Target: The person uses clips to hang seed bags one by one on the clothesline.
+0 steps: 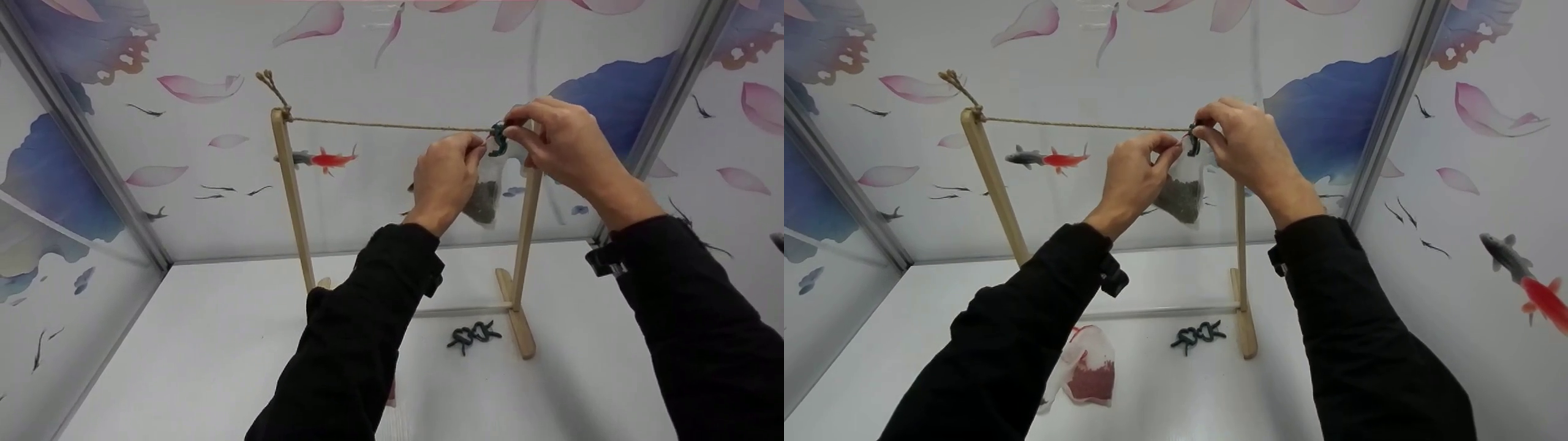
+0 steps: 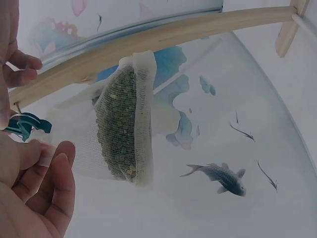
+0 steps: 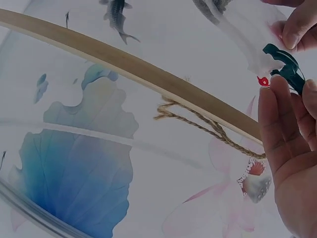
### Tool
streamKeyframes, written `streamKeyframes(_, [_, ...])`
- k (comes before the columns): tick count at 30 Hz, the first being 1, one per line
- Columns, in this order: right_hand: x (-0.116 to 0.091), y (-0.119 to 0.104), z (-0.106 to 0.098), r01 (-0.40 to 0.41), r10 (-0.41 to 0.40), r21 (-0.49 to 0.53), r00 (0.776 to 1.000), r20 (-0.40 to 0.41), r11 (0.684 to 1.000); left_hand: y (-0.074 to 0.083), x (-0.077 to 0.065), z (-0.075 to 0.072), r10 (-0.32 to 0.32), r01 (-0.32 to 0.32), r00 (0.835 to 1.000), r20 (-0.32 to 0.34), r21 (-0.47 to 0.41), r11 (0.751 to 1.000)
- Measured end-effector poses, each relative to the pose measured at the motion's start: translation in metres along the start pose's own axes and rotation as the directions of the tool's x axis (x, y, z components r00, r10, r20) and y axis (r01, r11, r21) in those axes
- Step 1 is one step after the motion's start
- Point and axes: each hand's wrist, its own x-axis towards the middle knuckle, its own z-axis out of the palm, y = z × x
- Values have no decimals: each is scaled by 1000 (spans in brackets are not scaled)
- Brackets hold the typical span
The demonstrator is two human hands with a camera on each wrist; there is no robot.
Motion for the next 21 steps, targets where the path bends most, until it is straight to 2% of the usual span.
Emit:
streamKeyframes(4, [-1,-1,2,-13,12,6,998,64,1000,0,-1,0,3,-3,1000,8,8,1000])
streamKeyframes(7, [-1,-2,4,-9,9,11,998,67,1000,0,-1,-1,6,-6,1000,14,18,1000])
streamKeyframes(21, [-20,2,29,-10,11,12,998,-60,1000,-5,-10,0,0,-2,996,85,24,1000])
